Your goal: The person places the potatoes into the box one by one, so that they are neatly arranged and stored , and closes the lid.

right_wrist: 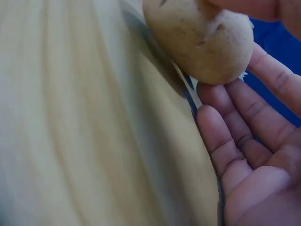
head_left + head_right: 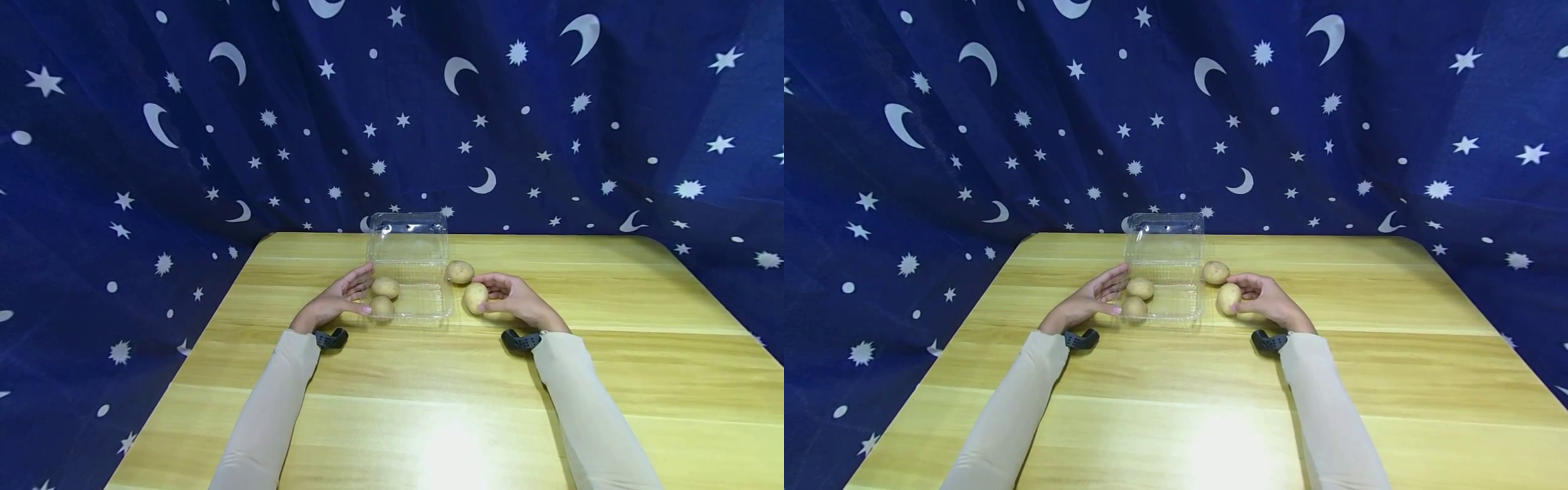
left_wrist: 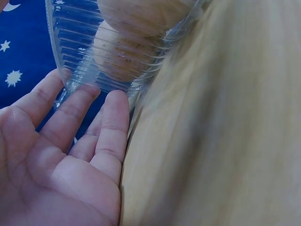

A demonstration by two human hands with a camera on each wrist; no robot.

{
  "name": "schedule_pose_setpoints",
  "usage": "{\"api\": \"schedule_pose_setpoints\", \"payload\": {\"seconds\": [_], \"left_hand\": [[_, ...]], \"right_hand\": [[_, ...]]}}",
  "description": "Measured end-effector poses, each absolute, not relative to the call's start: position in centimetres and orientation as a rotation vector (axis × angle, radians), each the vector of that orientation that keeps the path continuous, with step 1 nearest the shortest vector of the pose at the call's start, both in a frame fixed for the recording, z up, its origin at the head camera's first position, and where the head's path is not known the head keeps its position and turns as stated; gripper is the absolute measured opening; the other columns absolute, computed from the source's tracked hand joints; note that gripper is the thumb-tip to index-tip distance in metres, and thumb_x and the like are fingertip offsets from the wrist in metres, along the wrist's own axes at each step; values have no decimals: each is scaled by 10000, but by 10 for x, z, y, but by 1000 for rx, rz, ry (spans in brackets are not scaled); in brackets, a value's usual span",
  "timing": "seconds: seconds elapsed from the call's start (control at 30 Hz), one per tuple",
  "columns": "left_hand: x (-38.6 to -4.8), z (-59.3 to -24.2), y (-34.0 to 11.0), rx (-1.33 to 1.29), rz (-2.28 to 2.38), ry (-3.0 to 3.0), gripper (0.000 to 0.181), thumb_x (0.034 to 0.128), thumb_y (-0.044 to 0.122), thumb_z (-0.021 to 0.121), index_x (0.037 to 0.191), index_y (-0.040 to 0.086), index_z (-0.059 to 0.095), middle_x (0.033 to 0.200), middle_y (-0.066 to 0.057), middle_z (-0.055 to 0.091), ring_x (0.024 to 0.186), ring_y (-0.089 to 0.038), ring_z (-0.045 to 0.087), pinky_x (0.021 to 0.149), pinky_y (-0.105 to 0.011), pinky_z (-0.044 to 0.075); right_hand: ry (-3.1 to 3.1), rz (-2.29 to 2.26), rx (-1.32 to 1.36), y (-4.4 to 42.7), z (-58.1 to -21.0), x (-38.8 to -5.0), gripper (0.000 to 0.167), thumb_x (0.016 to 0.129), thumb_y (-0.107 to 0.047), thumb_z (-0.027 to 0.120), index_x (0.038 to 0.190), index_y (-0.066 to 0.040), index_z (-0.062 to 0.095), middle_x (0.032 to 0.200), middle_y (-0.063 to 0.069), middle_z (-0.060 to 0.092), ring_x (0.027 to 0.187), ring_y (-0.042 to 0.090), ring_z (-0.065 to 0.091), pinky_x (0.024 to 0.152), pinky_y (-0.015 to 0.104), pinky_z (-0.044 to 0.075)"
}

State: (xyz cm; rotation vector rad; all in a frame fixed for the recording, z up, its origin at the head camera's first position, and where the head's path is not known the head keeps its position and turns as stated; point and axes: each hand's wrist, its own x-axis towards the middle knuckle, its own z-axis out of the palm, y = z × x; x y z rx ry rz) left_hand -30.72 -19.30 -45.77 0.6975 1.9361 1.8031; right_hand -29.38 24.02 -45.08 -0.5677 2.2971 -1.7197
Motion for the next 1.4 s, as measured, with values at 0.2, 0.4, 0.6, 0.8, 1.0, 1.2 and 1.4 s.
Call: {"api": "schedule_pose_setpoints", "payload": {"seconds": [0.2, 0.4, 0.6, 0.8, 1.0, 1.2, 1.4], "left_hand": [[-305, -456, -192, 700, 1804, 1933, 1060, 915, -29, 769, 1734, 27, 100, 1800, -209, 98, 1644, -422, 146, 1337, -549, 186], [-306, -456, -193, 693, 1801, 1940, 1060, 915, -36, 769, 1736, 34, 103, 1800, -202, 105, 1645, -414, 153, 1337, -541, 190], [-307, -457, -193, 704, 1812, 1927, 1076, 911, -17, 791, 1736, 32, 102, 1798, -211, 107, 1643, -424, 150, 1336, -552, 185], [-308, -460, -193, 723, 1834, 1913, 1061, 908, -64, 776, 1729, 11, 109, 1791, -233, 115, 1641, -436, 153, 1337, -544, 188], [-307, -460, -193, 726, 1836, 1912, 1066, 906, -49, 780, 1729, 8, 105, 1791, -237, 111, 1640, -440, 148, 1336, -552, 186], [-307, -459, -193, 719, 1831, 1913, 1071, 910, -30, 789, 1732, 18, 103, 1794, -225, 110, 1641, -433, 153, 1334, -549, 193], [-309, -461, -194, 722, 1834, 1910, 1100, 900, 4, 825, 1730, 13, 104, 1793, -229, 109, 1641, -435, 150, 1335, -552, 188]], "right_hand": [[2297, -1754, -558, 242, -450, -294, 622, 916, 37, 782, 1466, 165, 521, 1371, 235, 632, 1084, 116, 624, 948, 184, 537], [2267, -1801, -523, 240, -445, -293, 627, 923, 63, 762, 1475, 184, 492, 1344, 145, 651, 1095, 87, 637, 968, 180, 545], [2273, -1834, -506, 238, -437, -292, 636, 919, 48, 758, 1480, 179, 487, 1366, 136, 640, 1123, 61, 643, 989, 174, 542], [2234, -1875, -518, 234, -432, -290, 650, 900, 63, 744, 1476, 194, 473, 1327, 109, 649, 1102, 93, 657, 984, 194, 562], [2215, -1897, -520, 230, -429, -290, 649, 896, 89, 754, 1471, 198, 474, 1294, 52, 657, 1097, 112, 660, 980, 201, 570], [2217, -1906, -531, 226, -428, -290, 627, 915, 83, 749, 1470, 196, 480, 1289, 43, 658, 1095, 109, 657, 977, 196, 567], [2234, -1901, -555, 220, -424, -290, 617, 917, 92, 739, 1464, 209, 477, 1322, 117, 645, 1083, 93, 661, 974, 188, 567]]}}
